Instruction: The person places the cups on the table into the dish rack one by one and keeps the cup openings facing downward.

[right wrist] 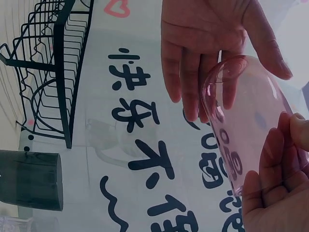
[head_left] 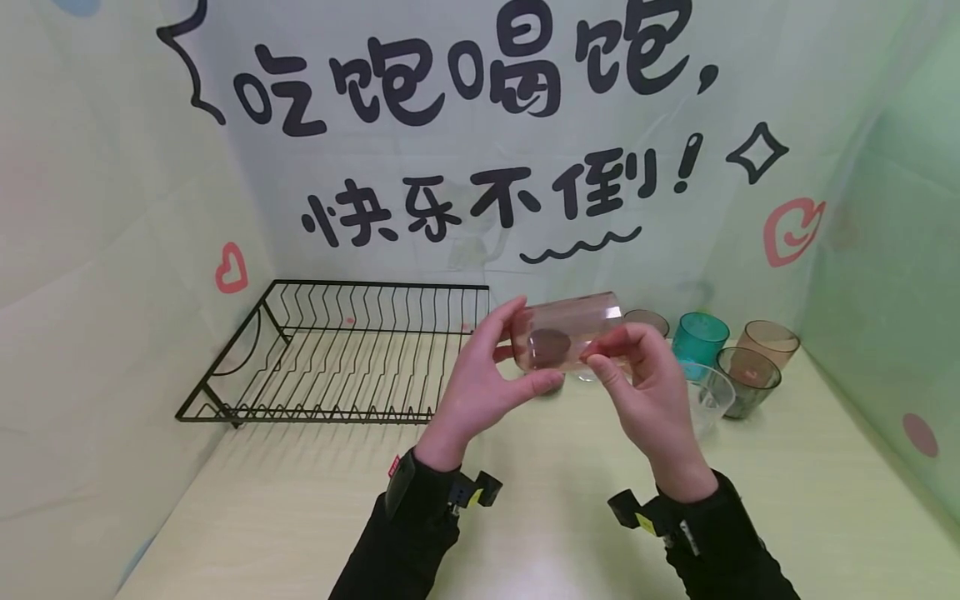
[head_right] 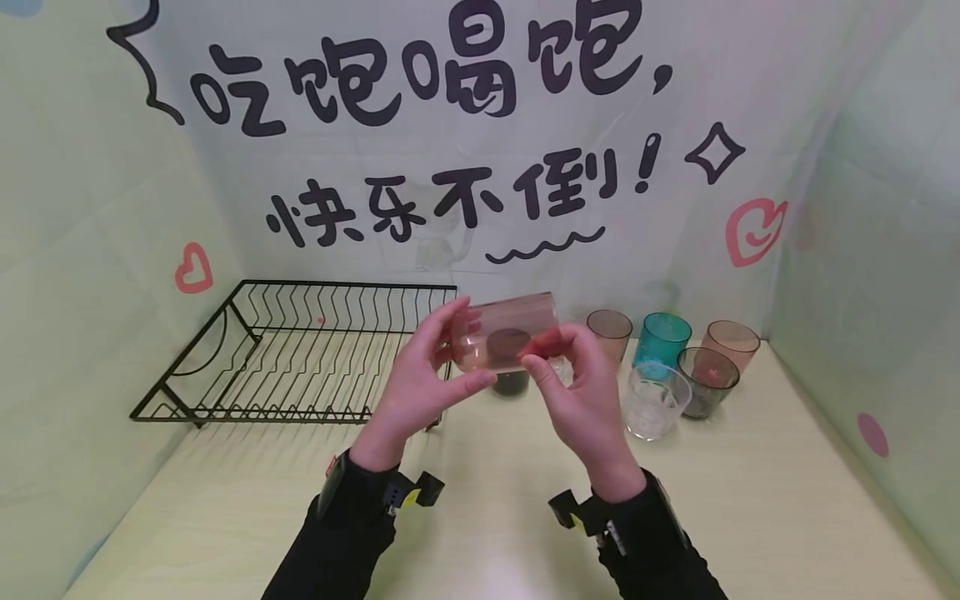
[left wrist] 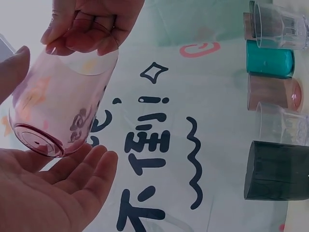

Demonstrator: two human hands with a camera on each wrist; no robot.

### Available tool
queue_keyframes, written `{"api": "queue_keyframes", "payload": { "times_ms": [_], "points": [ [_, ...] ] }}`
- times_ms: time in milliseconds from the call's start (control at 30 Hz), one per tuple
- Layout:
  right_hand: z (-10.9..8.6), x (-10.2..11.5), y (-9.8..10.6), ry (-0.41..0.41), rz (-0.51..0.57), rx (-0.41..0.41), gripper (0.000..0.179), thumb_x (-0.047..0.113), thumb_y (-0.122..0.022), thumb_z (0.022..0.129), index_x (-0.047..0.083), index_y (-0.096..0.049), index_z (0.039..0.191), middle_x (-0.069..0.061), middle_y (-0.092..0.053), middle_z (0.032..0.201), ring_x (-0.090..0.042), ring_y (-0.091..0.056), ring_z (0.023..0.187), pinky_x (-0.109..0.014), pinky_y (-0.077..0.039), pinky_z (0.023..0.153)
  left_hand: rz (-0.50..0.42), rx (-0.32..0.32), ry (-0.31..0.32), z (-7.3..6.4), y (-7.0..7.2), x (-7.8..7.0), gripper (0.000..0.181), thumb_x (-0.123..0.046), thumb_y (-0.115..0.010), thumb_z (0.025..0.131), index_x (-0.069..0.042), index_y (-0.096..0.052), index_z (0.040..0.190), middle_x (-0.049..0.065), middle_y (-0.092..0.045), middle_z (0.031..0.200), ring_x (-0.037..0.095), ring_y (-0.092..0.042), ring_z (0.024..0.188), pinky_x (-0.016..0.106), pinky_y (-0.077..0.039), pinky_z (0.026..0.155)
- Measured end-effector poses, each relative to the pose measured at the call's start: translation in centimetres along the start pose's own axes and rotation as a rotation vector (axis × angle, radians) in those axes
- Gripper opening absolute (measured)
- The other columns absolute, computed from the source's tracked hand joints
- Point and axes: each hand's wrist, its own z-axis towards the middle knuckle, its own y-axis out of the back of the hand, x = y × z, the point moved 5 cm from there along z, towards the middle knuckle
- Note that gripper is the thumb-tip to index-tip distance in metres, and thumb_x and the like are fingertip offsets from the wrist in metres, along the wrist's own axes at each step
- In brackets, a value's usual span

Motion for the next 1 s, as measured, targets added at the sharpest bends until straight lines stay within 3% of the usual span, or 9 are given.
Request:
{"api": "queue_keyframes", "payload": {
  "times_ms": [200, 367, 500, 767, 1000],
  "points": [
    [0.0, -0.2, -0.3, -0.015, 0.017, -0.009, 0.025, 0.006, -0.060, 0.082, 0.002, -0.049, 0.104, -0.007, -0.056, 0.096, -0.020, -0.056, 0.088, -0.026, -0.045, 0.078, -0.104, 0.019, 0.032, 0.2, -0.1, -0.4, 0.079, -0.032, -0.074, 0.071, -0.023, -0.032, 0.136, -0.001, -0.045, 0.127, 0.014, -0.046, 0.110, 0.029, -0.041, 0.090],
    [0.1, -0.2, -0.4, -0.016, 0.030, -0.012, 0.025, 0.006, -0.060, 0.082, 0.001, -0.049, 0.105, -0.008, -0.056, 0.097, -0.020, -0.055, 0.088, -0.026, -0.045, 0.078, -0.216, 0.027, 0.045, 0.0, 0.0, -2.0, 0.072, -0.017, -0.071, 0.075, -0.013, -0.033, 0.135, 0.010, -0.046, 0.127, 0.021, -0.050, 0.109, 0.031, -0.042, 0.089],
    [0.1, -0.1, -0.5, -0.001, 0.028, -0.015, 0.025, 0.004, -0.059, 0.082, 0.000, -0.048, 0.105, -0.009, -0.056, 0.096, -0.020, -0.054, 0.088, -0.026, -0.044, 0.079, -0.278, 0.011, 0.060, -0.1, 0.1, -2.5, 0.069, -0.014, -0.070, 0.076, -0.013, -0.034, 0.135, 0.011, -0.046, 0.126, 0.022, -0.051, 0.108, 0.033, -0.044, 0.087],
    [-0.1, -0.1, -0.6, -0.022, 0.058, -0.030, 0.026, 0.004, -0.058, 0.083, -0.001, -0.048, 0.105, -0.012, -0.055, 0.096, -0.020, -0.054, 0.089, -0.026, -0.045, 0.079, -0.324, -0.044, 0.063, 0.1, -0.3, -0.3, 0.069, -0.021, -0.072, 0.074, -0.023, -0.037, 0.135, 0.002, -0.047, 0.126, 0.020, -0.050, 0.108, 0.035, -0.045, 0.086],
    [-0.1, 0.0, -0.5, -0.024, 0.086, -0.035, 0.026, 0.003, -0.058, 0.083, -0.001, -0.048, 0.106, -0.013, -0.055, 0.095, -0.022, -0.054, 0.089, -0.026, -0.045, 0.079, -0.325, -0.082, 0.055, 0.0, -0.2, -0.4, 0.069, -0.025, -0.072, 0.074, -0.023, -0.038, 0.134, 0.002, -0.047, 0.124, 0.021, -0.051, 0.106, 0.035, -0.045, 0.086]
  ]
}}
